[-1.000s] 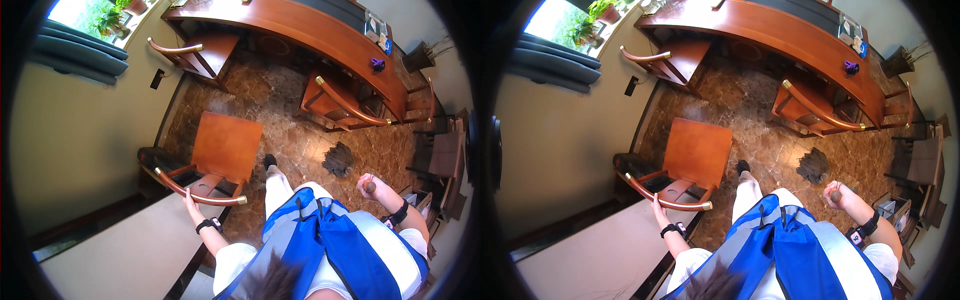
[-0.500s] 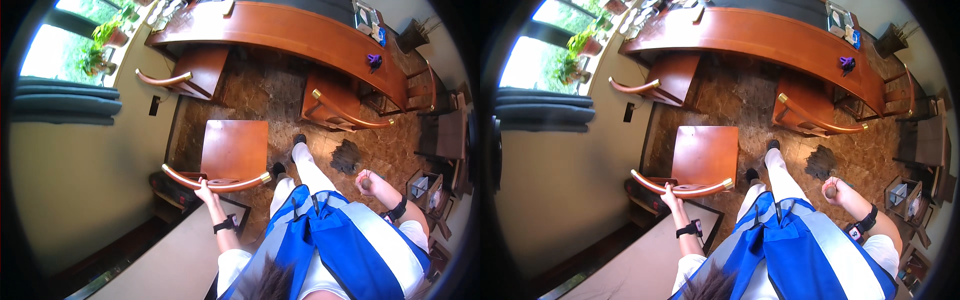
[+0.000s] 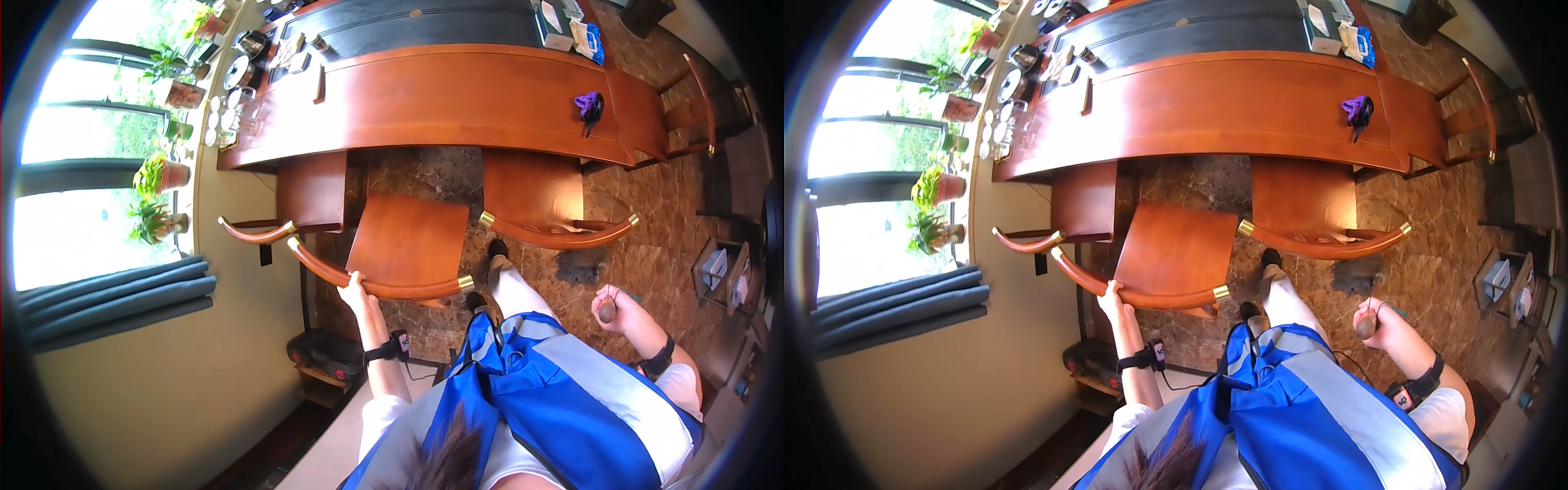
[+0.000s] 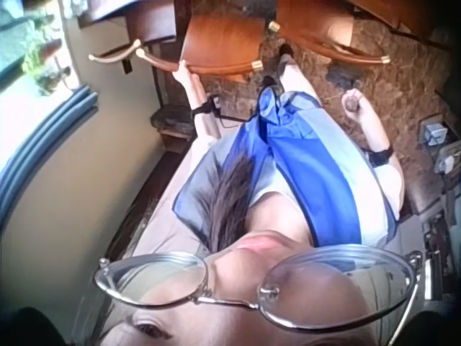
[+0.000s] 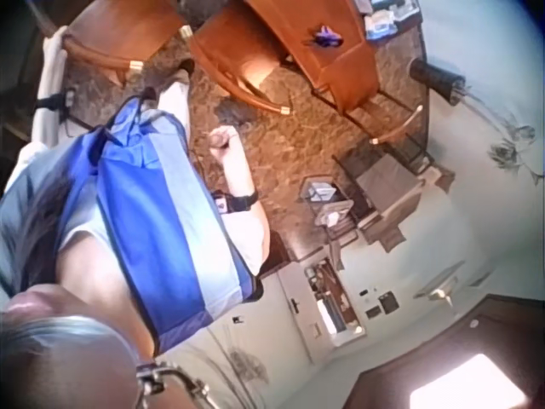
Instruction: Mop the floors and wipe down the wooden chairs in a hotel room suite.
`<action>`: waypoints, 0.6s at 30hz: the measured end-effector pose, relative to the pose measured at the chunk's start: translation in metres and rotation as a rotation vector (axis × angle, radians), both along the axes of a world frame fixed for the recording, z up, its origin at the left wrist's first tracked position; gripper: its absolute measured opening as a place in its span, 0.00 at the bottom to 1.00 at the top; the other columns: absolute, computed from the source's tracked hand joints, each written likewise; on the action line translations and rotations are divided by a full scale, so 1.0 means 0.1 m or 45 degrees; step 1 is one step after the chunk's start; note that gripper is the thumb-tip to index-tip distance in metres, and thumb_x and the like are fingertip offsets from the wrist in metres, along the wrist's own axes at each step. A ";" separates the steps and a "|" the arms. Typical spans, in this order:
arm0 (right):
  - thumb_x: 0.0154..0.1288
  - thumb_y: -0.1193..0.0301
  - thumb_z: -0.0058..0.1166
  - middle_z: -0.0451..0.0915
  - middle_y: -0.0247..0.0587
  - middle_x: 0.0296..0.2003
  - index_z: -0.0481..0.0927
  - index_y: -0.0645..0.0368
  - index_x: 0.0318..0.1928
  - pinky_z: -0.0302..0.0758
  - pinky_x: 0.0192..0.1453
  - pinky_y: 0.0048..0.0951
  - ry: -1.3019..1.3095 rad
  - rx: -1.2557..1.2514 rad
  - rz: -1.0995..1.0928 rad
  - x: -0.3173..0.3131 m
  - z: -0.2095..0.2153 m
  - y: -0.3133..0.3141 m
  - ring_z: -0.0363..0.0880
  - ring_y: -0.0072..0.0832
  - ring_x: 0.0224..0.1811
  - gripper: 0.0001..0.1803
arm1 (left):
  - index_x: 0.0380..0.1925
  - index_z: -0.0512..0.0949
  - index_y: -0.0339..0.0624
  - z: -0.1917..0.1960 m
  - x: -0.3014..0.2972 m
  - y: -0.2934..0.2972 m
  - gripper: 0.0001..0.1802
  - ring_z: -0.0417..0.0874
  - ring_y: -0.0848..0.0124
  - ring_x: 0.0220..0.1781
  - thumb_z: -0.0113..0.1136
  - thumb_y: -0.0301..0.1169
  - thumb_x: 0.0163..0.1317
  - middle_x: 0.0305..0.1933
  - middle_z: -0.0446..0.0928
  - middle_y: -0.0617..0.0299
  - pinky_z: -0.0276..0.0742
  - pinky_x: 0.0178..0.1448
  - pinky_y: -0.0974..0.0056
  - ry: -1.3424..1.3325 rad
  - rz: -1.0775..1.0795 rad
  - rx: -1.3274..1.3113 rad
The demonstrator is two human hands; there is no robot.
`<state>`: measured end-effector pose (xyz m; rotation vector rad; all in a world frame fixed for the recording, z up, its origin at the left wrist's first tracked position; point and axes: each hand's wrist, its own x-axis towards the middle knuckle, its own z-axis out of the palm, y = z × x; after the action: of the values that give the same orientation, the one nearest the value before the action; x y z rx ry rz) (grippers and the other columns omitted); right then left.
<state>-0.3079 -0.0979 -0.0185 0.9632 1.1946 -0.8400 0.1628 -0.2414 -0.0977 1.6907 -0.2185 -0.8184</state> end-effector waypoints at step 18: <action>0.47 0.77 0.42 0.61 0.28 0.11 0.60 0.61 0.21 0.66 0.18 0.15 -0.116 0.282 -0.416 -0.34 0.32 0.13 0.62 0.16 0.12 0.05 | 0.23 0.62 0.40 -0.80 -0.03 -1.28 0.13 0.68 0.65 0.24 0.48 0.19 0.33 0.23 0.61 0.61 0.75 0.29 0.55 0.504 -0.283 -0.379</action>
<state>-0.3416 -0.0853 0.0132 1.3895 1.0822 -0.9209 0.1596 -0.3699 -0.1778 1.2122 -0.2429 -1.2041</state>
